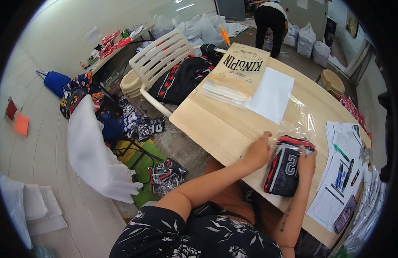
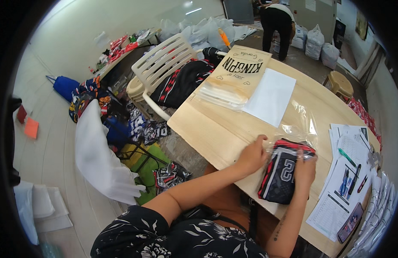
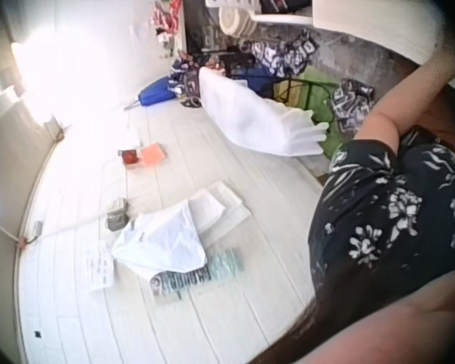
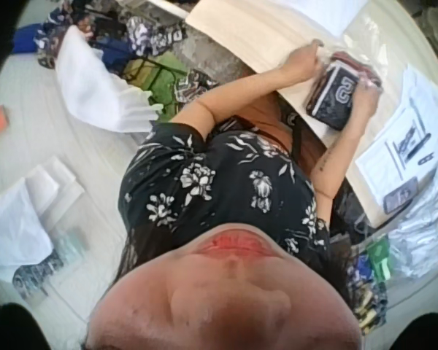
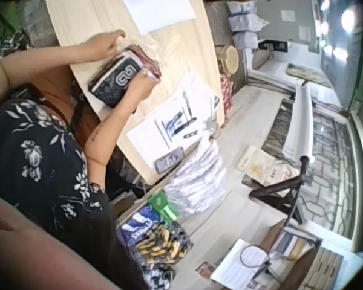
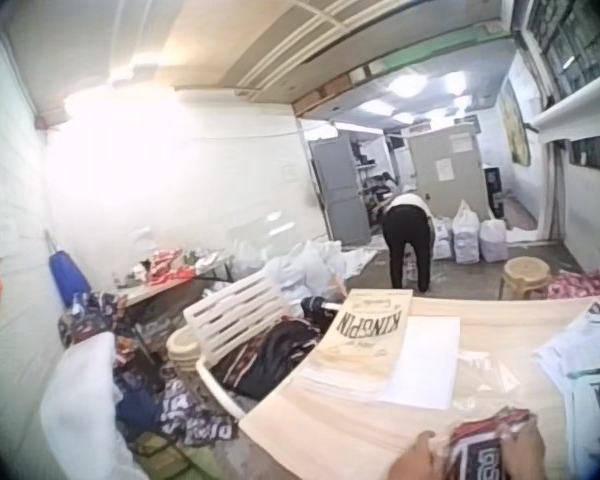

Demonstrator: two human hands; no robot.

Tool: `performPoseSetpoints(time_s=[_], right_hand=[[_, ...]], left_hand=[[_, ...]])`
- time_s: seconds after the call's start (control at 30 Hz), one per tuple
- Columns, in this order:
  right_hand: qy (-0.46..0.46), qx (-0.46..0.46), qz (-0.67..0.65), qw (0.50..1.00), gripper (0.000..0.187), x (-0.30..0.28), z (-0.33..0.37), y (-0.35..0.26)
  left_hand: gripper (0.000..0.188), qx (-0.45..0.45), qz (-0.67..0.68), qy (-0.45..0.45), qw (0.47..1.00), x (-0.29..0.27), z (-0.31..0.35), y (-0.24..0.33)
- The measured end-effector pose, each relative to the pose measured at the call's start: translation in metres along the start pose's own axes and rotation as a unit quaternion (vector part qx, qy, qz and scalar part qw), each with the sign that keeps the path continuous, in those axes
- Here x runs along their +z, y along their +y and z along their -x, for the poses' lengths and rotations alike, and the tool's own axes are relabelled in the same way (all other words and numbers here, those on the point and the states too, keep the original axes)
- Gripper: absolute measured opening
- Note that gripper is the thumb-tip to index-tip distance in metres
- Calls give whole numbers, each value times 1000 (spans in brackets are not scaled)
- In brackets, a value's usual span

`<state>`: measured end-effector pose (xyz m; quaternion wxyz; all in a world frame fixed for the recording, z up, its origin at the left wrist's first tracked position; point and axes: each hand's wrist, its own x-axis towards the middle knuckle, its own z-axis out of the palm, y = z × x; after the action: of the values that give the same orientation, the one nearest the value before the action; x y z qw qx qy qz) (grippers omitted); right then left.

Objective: The person folds black athletic shorts with red and white accents on a wooden table, then places each folded pair into a clear plastic bag. The process is repeated for multiple pairs, with each item being neatly folded and packaged.

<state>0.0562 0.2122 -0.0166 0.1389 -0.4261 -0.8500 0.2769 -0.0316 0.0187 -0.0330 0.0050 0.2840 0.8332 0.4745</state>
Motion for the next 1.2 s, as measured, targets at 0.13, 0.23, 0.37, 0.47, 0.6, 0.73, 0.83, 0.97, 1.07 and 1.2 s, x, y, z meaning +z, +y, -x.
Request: performPoseSetpoints(time_s=[0.13,0.23,0.37,0.47,0.6,0.73,0.83,0.97,1.07,1.2], right_hand=[[-125,1,-279,952,72,-5,-18,19],[-35,-54,-246,967,64,13,-37,12],[7,-61,-138,989,54,32,-54,-20],[101,-167,-80,978,51,27,-24,-27],[168,-269,59,947,53,22,31,-15],[79,-286,139,945,58,45,24,-19],[75,-385,104,914,56,69,-13,-40],[6,-422,62,904,56,87,-64,-80],[-26,-399,9,916,59,69,-61,-79],[24,-256,26,966,64,26,5,-28]], left_hand=[[58,-28,199,-29,979,41,21,-8],[54,-88,358,-69,927,58,29,-18],[28,-129,221,-182,949,49,27,-26],[24,-163,202,-168,951,30,29,-18],[26,-209,202,-225,930,8,34,-4],[27,-287,332,-343,830,0,44,1],[28,-257,278,-362,852,3,48,-2],[28,-268,320,-380,826,7,53,-3],[29,-266,312,-381,829,1,62,1],[31,-261,264,-442,816,-16,91,9]])
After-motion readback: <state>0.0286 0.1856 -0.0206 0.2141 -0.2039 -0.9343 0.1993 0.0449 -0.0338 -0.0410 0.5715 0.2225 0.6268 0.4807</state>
